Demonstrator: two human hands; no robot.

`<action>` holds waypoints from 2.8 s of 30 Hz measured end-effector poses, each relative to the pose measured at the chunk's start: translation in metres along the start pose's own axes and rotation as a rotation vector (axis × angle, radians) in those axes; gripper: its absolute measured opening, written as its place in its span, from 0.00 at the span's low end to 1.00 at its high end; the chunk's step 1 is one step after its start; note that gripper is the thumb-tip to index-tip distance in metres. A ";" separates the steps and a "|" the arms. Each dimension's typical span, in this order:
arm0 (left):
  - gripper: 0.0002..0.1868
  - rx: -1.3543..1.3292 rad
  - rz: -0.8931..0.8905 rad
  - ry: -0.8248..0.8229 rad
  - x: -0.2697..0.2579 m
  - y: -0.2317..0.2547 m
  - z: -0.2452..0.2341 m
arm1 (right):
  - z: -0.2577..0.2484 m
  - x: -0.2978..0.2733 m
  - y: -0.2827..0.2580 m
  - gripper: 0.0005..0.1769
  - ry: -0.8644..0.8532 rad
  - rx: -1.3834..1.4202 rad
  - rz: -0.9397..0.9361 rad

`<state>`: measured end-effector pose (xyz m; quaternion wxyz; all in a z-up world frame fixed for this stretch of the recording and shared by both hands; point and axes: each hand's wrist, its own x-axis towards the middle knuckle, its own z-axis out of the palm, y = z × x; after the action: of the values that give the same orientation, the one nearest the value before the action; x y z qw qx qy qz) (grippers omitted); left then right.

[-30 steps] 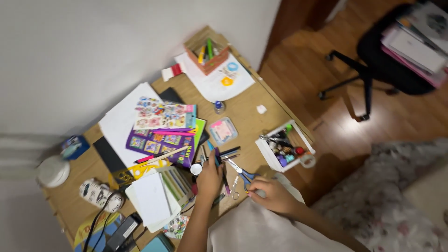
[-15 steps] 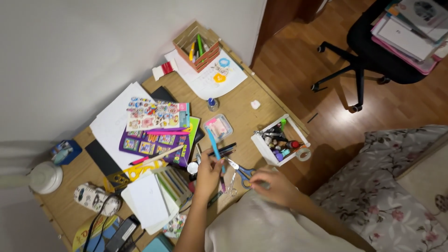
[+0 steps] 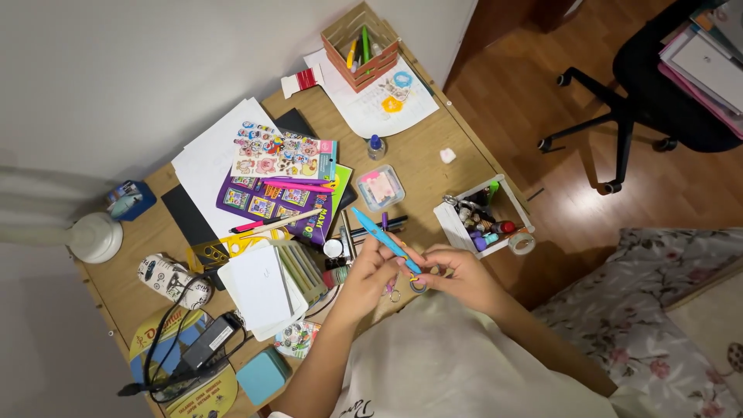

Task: Organize stationery items, stickers, and tools into a white container on a desk.

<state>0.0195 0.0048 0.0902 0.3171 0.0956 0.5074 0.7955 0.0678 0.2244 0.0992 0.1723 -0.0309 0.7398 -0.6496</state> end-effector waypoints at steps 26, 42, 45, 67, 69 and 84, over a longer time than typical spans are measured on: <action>0.13 0.594 0.268 0.612 -0.054 0.075 0.026 | -0.030 -0.025 0.066 0.10 0.018 -0.140 0.012; 0.15 1.060 -0.193 0.717 -0.043 -0.092 -0.014 | 0.000 0.017 0.048 0.08 -0.253 -0.216 0.185; 0.16 1.081 -0.209 0.813 -0.042 -0.111 -0.023 | -0.005 0.013 0.065 0.08 -0.264 -0.281 0.197; 0.19 1.268 -0.392 0.708 0.013 -0.136 -0.036 | -0.007 -0.005 0.057 0.08 -0.139 -0.262 0.199; 0.23 1.233 -0.497 0.727 0.013 -0.127 -0.034 | -0.006 -0.006 0.056 0.08 -0.124 -0.275 0.212; 0.13 1.046 -0.517 0.746 0.032 -0.159 -0.055 | -0.006 0.000 0.070 0.07 -0.177 -0.246 0.209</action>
<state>0.0334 0.0287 -0.0791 0.2131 -0.1679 0.9060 0.3250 0.0787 0.2410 0.0315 0.2983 -0.0320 0.7947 -0.5277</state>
